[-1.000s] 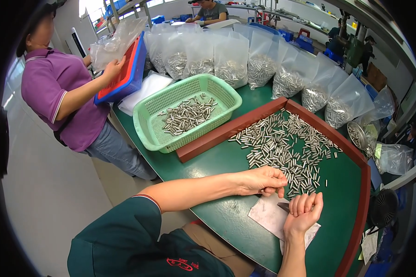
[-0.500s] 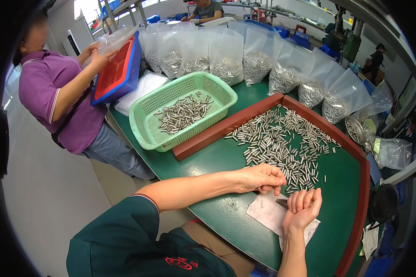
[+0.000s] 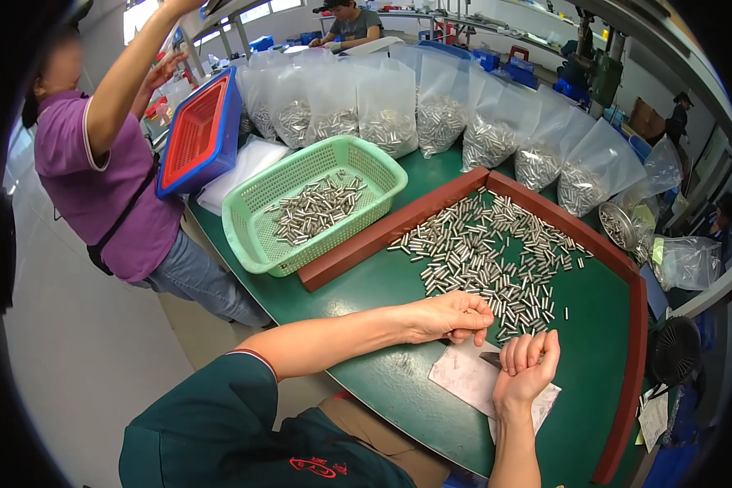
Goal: Inspecting and sorting small cylindrical metal components at an industrial workbench.
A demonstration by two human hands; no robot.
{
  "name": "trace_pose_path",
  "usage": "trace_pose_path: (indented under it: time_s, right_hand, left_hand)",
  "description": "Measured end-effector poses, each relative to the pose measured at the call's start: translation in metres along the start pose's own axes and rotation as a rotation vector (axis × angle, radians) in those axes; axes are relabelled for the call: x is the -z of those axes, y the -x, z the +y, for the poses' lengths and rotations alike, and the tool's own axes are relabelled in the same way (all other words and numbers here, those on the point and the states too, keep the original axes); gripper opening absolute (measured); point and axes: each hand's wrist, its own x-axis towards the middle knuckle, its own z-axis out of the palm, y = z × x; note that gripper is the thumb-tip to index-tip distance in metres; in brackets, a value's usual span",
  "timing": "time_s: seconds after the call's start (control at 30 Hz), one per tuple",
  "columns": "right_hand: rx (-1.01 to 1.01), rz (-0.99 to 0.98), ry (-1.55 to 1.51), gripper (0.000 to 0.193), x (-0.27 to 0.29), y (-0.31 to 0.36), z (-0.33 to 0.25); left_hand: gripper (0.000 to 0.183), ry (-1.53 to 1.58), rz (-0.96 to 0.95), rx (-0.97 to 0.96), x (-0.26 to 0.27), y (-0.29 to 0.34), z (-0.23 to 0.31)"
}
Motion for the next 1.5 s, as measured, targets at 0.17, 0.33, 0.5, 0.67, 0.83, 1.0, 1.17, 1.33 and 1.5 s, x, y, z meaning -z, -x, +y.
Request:
trace_pose_path:
  time_s: [0.17, 0.33, 0.5, 0.67, 0.83, 1.0, 1.17, 1.33, 1.5]
  right_hand:
    - [-0.011, -0.006, -0.006, 0.044, 0.002, -0.001, -0.002]
    - [-0.008, -0.028, -0.002, 0.043, 0.007, 0.0, 0.001]
    - [-0.004, -0.007, -0.005, 0.044, 0.011, 0.005, -0.002]
    - [0.062, -0.067, -0.055, 0.045, 0.013, 0.002, 0.0]
    - [0.14, -0.135, -0.12, 0.044, 0.007, -0.006, -0.012]
    - [0.095, -0.164, -0.063, 0.044, 0.013, -0.003, -0.006]
    - [0.08, -0.184, -0.019, 0.045, 0.013, 0.002, 0.003]
    - [0.043, -0.171, -0.046, 0.045, 0.015, 0.002, 0.003]
    - [0.031, -0.093, -0.021, 0.045, 0.011, 0.004, 0.002]
  left_hand:
    - [0.013, -0.037, -0.016, 0.007, -0.003, -0.001, 0.002]
    - [0.015, -0.059, -0.015, 0.04, -0.01, 0.007, 0.004]
    - [0.012, -0.065, -0.008, 0.046, -0.014, 0.003, -0.002]
    - [0.014, -0.089, 0.024, 0.017, -0.011, 0.001, -0.002]
    - [0.01, -0.992, 0.047, -0.149, -0.024, 0.014, 0.016]
    - [0.014, -1.271, 0.12, -0.188, -0.031, 0.009, 0.005]
    - [0.014, -1.283, 0.155, -0.124, -0.032, 0.012, 0.006]
    - [0.013, -1.286, 0.172, -0.078, -0.034, 0.011, 0.005]
    - [0.013, -1.275, 0.194, -0.057, -0.034, 0.009, 0.004]
